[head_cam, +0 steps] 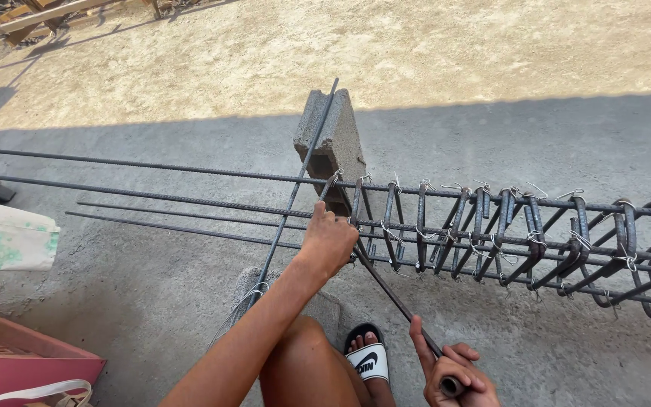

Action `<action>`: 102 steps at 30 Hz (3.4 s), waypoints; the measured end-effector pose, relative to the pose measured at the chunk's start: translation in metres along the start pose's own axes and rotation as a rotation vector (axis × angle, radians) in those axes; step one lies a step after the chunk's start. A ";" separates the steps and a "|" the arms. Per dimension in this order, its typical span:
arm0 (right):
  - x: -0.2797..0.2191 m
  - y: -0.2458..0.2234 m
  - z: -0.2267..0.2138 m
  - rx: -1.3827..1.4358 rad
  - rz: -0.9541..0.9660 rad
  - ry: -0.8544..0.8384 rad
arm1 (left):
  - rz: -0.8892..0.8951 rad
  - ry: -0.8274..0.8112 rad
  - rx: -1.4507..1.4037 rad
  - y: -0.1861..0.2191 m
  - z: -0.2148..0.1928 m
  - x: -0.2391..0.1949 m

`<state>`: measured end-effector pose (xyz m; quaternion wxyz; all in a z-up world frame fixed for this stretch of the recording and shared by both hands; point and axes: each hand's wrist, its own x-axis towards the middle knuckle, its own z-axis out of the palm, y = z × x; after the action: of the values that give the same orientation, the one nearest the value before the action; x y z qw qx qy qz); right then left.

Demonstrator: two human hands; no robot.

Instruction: Tying steel rebar intersections with wire using a manual twisting tool.

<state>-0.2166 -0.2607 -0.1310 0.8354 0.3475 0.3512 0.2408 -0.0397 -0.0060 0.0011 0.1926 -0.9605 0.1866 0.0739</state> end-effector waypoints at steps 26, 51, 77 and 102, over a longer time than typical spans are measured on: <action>0.028 -0.028 -0.032 -0.428 -0.006 -0.298 | -0.221 0.591 -0.452 0.048 0.100 -0.008; 0.034 -0.050 -0.048 -1.400 -0.323 -0.242 | -0.459 0.863 -0.750 0.086 0.113 0.003; -0.004 0.009 0.002 -1.641 -0.333 -0.139 | -0.392 0.493 -0.757 0.079 0.090 -0.002; 0.012 0.009 0.000 -3.004 -0.394 0.493 | -0.495 0.470 -1.112 0.085 0.062 -0.013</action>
<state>-0.2104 -0.2476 -0.1294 0.3446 -0.8881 -0.0441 0.3010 -0.0889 -0.0498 -0.0821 -0.3678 -0.9220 -0.0691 -0.0990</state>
